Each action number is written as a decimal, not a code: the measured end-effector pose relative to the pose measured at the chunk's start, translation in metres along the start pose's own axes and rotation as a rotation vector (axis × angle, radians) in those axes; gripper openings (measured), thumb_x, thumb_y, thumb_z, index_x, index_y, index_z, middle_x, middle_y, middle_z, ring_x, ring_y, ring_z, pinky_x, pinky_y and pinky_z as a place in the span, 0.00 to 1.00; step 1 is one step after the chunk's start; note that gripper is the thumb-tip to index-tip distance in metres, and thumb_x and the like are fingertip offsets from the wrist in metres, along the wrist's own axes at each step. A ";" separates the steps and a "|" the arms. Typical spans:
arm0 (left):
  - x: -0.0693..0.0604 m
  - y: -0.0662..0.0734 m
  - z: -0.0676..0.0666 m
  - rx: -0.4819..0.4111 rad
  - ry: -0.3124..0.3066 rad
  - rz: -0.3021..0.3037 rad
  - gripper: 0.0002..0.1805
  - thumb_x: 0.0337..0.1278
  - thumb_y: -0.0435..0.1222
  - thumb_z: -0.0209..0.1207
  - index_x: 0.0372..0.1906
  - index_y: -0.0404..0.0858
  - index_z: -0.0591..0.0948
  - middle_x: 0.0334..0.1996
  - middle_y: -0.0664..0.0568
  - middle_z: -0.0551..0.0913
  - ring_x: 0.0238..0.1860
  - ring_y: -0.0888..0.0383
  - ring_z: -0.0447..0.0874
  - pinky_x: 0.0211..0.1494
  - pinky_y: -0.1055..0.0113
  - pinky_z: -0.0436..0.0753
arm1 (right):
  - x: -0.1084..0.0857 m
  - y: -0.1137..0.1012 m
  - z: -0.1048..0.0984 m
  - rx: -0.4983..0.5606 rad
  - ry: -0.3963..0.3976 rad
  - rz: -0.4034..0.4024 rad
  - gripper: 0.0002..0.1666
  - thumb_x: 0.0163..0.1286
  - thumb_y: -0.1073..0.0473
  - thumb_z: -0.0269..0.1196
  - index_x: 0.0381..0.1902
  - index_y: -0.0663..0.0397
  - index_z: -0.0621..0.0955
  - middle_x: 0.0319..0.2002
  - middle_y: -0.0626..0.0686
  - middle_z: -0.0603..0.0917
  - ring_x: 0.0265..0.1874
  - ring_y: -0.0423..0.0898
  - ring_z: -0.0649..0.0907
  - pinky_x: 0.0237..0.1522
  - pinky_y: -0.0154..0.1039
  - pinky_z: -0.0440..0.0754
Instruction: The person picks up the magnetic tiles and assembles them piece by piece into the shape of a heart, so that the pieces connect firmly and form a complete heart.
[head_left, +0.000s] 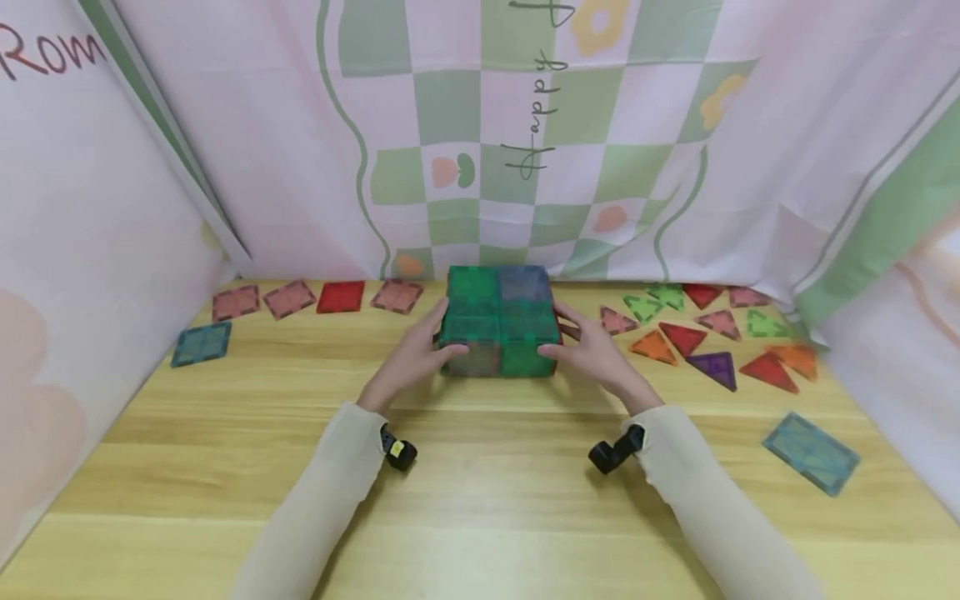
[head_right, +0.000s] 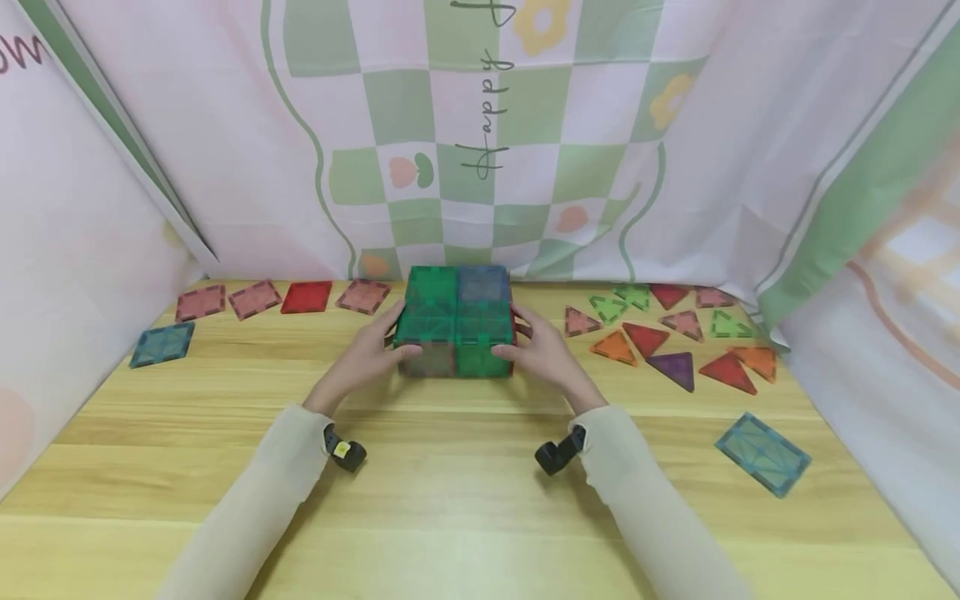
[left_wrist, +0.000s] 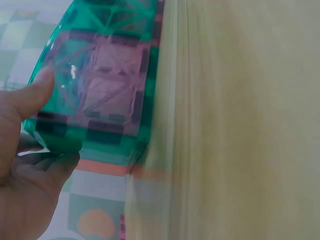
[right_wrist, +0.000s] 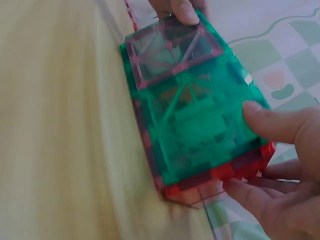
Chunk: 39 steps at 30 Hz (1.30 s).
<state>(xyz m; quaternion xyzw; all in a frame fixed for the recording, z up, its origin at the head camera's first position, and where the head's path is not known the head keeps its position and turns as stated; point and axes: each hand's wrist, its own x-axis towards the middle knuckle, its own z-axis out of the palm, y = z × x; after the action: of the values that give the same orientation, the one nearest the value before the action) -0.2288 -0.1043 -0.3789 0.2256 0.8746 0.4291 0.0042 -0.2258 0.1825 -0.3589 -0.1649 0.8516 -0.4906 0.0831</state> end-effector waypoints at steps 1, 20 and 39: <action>0.003 0.000 0.000 0.005 0.023 0.002 0.46 0.61 0.42 0.60 0.74 0.32 0.45 0.75 0.39 0.46 0.74 0.46 0.49 0.74 0.54 0.55 | 0.004 -0.001 0.000 -0.010 0.011 0.002 0.45 0.67 0.61 0.61 0.75 0.55 0.51 0.75 0.60 0.52 0.70 0.63 0.61 0.59 0.53 0.74; 0.032 -0.003 0.008 -0.007 0.347 -0.009 0.38 0.59 0.36 0.62 0.70 0.30 0.59 0.69 0.37 0.63 0.70 0.45 0.61 0.71 0.54 0.64 | 0.038 -0.006 0.004 -0.029 0.209 0.101 0.42 0.65 0.54 0.64 0.72 0.53 0.60 0.70 0.57 0.65 0.68 0.54 0.68 0.57 0.50 0.77; 0.038 -0.001 0.024 0.012 0.438 -0.095 0.35 0.57 0.39 0.63 0.67 0.31 0.65 0.63 0.38 0.71 0.58 0.49 0.77 0.64 0.57 0.73 | -0.034 0.062 -0.103 -0.597 0.018 0.170 0.40 0.64 0.58 0.63 0.65 0.78 0.62 0.59 0.79 0.67 0.56 0.74 0.69 0.54 0.66 0.69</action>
<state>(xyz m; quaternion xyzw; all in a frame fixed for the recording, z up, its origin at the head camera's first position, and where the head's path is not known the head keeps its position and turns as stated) -0.2582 -0.0717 -0.3882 0.0855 0.8667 0.4622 -0.1671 -0.2374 0.3072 -0.3606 -0.1056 0.9695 -0.2116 0.0640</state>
